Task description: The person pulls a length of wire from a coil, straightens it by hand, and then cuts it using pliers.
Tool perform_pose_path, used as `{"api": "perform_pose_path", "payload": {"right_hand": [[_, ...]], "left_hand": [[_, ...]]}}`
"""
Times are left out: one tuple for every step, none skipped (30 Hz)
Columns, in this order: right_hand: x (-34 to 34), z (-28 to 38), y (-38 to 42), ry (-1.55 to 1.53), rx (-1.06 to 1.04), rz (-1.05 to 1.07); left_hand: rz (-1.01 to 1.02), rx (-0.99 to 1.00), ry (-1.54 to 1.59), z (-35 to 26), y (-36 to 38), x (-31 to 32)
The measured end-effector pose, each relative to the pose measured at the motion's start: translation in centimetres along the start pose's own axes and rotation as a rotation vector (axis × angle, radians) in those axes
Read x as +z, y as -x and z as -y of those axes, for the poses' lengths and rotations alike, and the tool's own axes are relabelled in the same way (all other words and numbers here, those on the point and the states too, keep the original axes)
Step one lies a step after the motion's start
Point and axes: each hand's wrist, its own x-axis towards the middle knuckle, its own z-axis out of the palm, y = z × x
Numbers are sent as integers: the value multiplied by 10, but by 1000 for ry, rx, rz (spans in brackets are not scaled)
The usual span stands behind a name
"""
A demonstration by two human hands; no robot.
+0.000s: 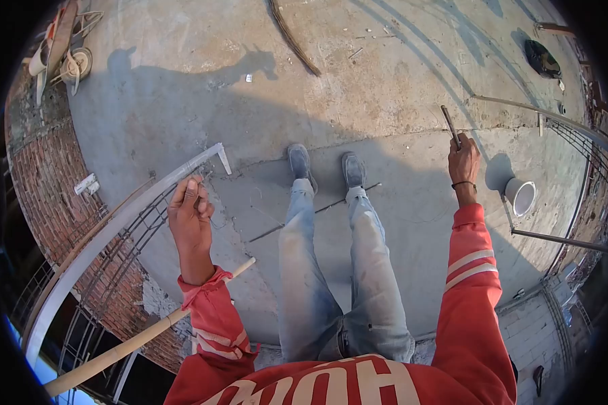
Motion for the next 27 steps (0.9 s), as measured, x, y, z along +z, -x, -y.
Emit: {"api": "perform_pose_path", "payload": {"right_hand": [[-13,-3,-5,18,-67,-60],[-31,-4,-12,37,-70,-54],[-47,-36,-40,178,-67,-128],[-48,-33,-46,152,-56,-142],[-37,-23,-52,102,-42,-148],[-34,-4,-59,105,14,-113],[-28,11,-61,109,10,-107],[-19,28,-65,-69,49,-17],[-7,45,-69,-244,90,70],[17,59,-72,-304,51,121],[48,71,-75,-364,13,178],[84,83,-78,-379,-9,223],[120,94,-80,-394,-32,267],[152,106,-77,-432,-44,303],[183,118,-75,-472,-57,329],[212,128,-74,-483,-53,346],[242,135,-73,-496,-52,362],[271,139,-73,-483,-58,364],[297,143,-72,-472,-67,364],[320,146,-71,-486,-65,368],[335,150,-69,-488,-62,369],[359,149,-71,-463,-92,364],[380,147,-73,-436,-121,355],[399,147,-73,-426,-124,356],[415,146,-75,-417,-127,352],[432,146,-77,-446,-143,371],[443,146,-80,-476,-162,394]], "left_hand": [[-22,-11,-29,-12,10,4],[-45,-15,-57,-23,19,9],[11,-50,41,43,-19,30],[25,-62,55,49,-21,34],[28,-61,51,51,-23,31],[11,-53,43,60,-29,32],[16,-83,135,73,-36,35],[21,-113,228,86,-44,37],[20,-118,234,96,-51,39],[29,-100,282,106,-59,41],[33,-85,328,116,-65,41],[23,-89,330,125,-72,40],[42,-77,363,133,-79,39],[64,-63,396,141,-86,38],[65,-58,402,147,-96,36],[95,-51,409,153,-105,31],[124,-40,415,161,-114,26],[122,-30,420,169,-123,21],[137,-35,429,176,-133,17],[158,-32,435,181,-143,13],[167,-6,436,187,-154,10],[151,-20,450,194,-163,7],[140,-34,467,201,-173,5],[156,-7,473,208,-182,3],[178,-12,506,213,-193,1],[199,-18,538,217,-202,0],[216,11,544,219,-210,3]]}}
